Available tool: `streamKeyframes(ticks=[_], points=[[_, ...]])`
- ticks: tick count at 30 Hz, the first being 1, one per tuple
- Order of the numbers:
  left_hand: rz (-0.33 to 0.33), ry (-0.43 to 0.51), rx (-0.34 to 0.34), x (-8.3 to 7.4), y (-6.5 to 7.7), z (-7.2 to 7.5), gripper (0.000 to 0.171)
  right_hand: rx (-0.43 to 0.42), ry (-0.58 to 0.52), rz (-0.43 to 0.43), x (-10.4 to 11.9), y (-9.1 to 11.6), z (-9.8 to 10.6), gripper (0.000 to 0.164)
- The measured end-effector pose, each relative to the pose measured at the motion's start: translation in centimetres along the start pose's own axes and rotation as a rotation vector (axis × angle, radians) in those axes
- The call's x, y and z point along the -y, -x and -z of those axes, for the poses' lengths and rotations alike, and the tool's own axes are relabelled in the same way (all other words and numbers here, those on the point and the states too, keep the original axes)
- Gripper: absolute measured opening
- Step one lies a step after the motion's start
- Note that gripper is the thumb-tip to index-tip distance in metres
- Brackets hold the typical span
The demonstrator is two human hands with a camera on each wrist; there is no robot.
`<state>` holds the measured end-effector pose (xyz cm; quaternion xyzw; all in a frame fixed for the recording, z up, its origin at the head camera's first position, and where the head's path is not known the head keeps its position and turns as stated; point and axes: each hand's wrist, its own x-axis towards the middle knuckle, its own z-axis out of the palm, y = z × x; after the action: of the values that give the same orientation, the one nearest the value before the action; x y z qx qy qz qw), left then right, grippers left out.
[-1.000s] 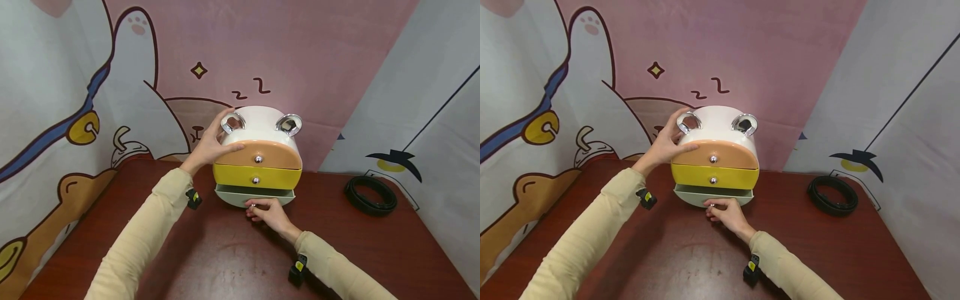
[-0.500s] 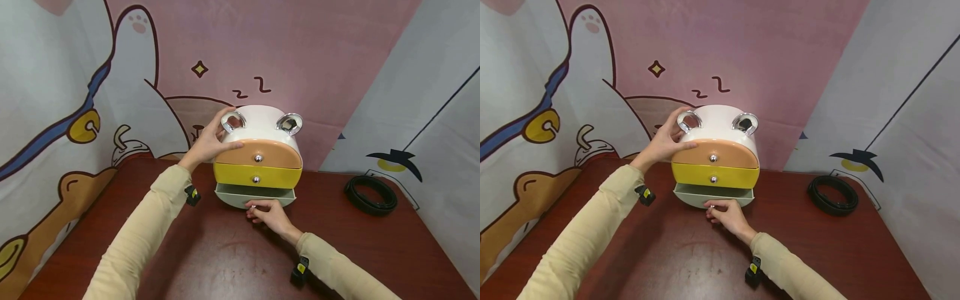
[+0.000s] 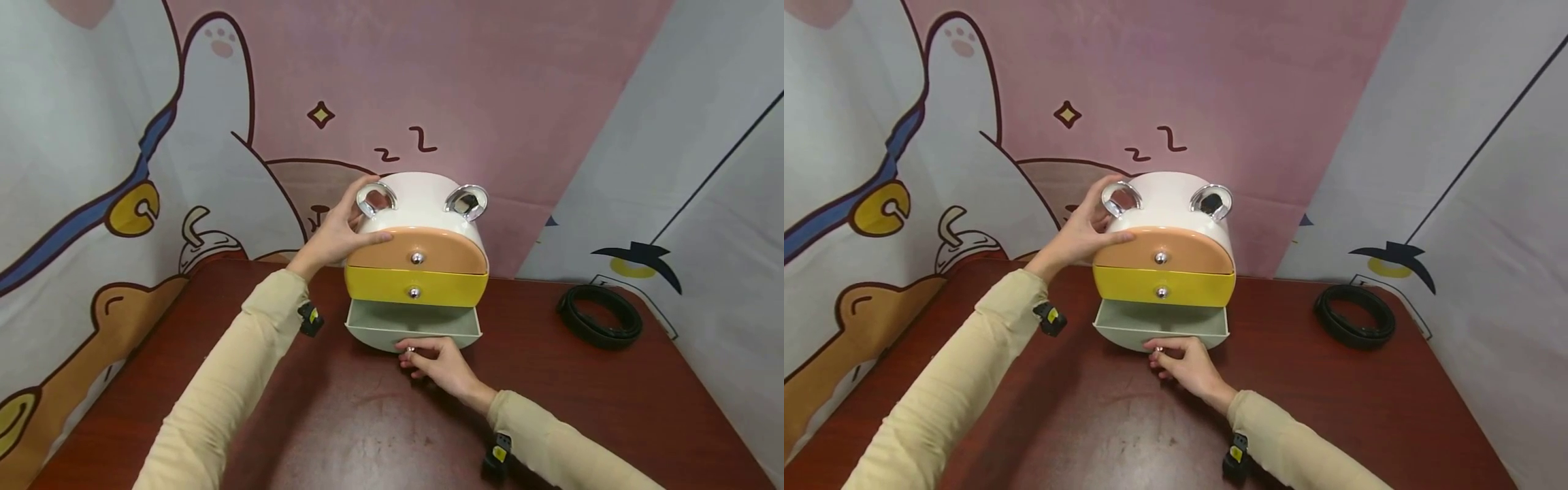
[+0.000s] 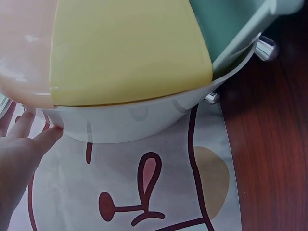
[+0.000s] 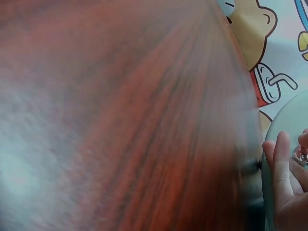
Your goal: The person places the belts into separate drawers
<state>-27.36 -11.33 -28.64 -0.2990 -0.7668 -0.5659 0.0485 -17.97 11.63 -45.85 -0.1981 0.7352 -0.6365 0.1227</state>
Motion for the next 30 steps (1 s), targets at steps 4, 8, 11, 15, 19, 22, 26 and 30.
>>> streamKeyframes(ticks=[4, 8, 11, 15, 19, 22, 26, 30], points=[[0.013, -0.002, 0.002, 0.1, 0.0, 0.1, 0.09, 0.012, -0.01, 0.0, 0.1, 0.3, -0.2, 0.023], [0.028, 0.009, 0.004, 0.0, 0.0, 0.1, 0.09, 0.021, -0.021, 0.004, 0.1, 0.6, -0.3, 0.023], [0.039, 0.021, 0.005, -0.1, 0.1, 0.1, 0.089, 0.029, -0.018, 0.01, 0.1, 0.8, -0.4, 0.023], [0.052, 0.029, 0.007, -0.3, 0.1, 0.1, 0.089, 0.043, -0.007, 0.023, 0.1, 1.2, -0.4, 0.024], [0.069, 0.042, 0.02, -0.4, 0.0, 0.1, 0.089, 0.063, 0.003, 0.033, 0.1, 1.6, -0.4, 0.024], [0.073, 0.046, 0.035, -0.5, 0.0, 0.1, 0.089, 0.064, 0.007, 0.02, 0.2, 1.9, -0.5, 0.024], [0.074, 0.04, 0.047, -0.1, -0.2, 0.2, 0.089, 0.057, 0.014, 0.01, 0.4, 2.5, -0.7, 0.024], [0.066, 0.02, 0.041, 1.5, -0.6, 0.3, 0.091, 0.062, 0.014, 0.02, 0.6, 3.1, -1.0, 0.024]])
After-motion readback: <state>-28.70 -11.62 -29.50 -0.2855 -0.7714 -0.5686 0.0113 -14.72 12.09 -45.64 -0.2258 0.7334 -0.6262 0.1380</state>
